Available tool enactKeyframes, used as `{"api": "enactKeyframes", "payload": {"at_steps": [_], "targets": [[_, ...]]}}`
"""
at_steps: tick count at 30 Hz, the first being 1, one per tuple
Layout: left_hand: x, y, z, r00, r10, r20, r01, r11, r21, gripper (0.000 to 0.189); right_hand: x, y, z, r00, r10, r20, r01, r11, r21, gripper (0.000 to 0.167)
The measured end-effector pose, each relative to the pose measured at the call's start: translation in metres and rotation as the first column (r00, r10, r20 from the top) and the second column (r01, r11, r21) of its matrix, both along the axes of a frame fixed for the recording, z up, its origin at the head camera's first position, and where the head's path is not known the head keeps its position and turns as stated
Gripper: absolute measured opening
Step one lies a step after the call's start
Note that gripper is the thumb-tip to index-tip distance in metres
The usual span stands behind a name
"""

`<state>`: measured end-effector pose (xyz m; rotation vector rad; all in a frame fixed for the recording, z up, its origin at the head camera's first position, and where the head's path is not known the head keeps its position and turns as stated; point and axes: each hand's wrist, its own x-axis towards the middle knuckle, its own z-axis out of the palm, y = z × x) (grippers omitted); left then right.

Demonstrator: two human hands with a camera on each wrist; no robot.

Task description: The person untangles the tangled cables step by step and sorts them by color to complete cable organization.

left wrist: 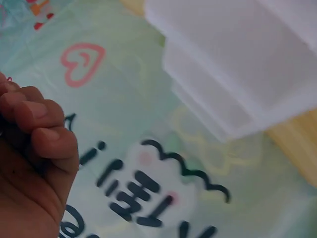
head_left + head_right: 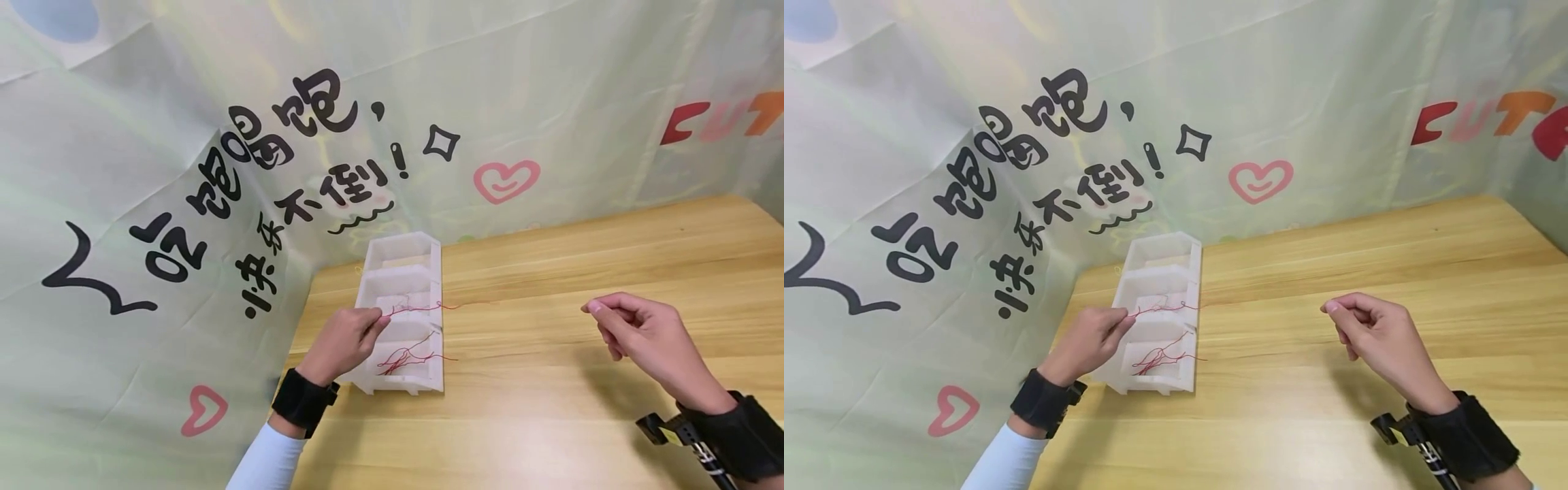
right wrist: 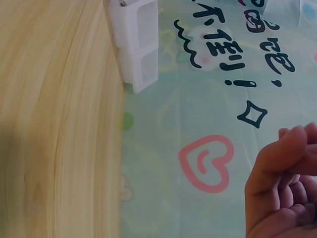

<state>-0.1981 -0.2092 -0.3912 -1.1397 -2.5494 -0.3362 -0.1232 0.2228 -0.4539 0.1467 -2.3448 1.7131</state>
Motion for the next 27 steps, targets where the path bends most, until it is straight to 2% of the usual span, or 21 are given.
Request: {"api": "enactKeyframes", "payload": {"at_steps": [9, 16, 19, 22, 25, 27], "targets": [[0.007, -0.027, -0.022, 0.989, 0.142, 0.035, -0.138, 0.987, -0.081, 0.047, -0.001, 0.002, -0.003, 0.998, 0.062, -0.003, -0.062, 0.998, 0.011, 0.025], [0.014, -0.037, -0.033, 0.963, 0.254, 0.085, -0.234, 0.952, -0.197, 0.042, -0.002, 0.003, -0.004, 0.996, 0.090, 0.003, -0.090, 0.996, 0.021, 0.025], [0.016, -0.037, -0.037, 0.955, 0.292, 0.056, -0.268, 0.926, -0.266, 0.026, -0.003, 0.003, -0.005, 0.996, 0.090, 0.018, -0.090, 0.996, 0.028, 0.025], [0.017, -0.033, -0.042, 0.948, 0.320, -0.007, -0.304, 0.895, -0.325, 0.006, -0.002, 0.002, -0.006, 0.995, 0.098, 0.036, -0.099, 0.995, 0.033, 0.026], [0.018, -0.028, -0.043, 0.946, 0.321, -0.045, -0.317, 0.885, -0.342, 0.013, -0.002, 0.000, -0.007, 0.993, 0.103, 0.049, -0.105, 0.994, 0.033, 0.026], [0.017, -0.024, -0.042, 0.951, 0.306, -0.052, -0.305, 0.893, -0.331, 0.017, -0.003, 0.000, -0.006, 0.993, 0.108, 0.037, -0.110, 0.993, 0.039, 0.024]]}}
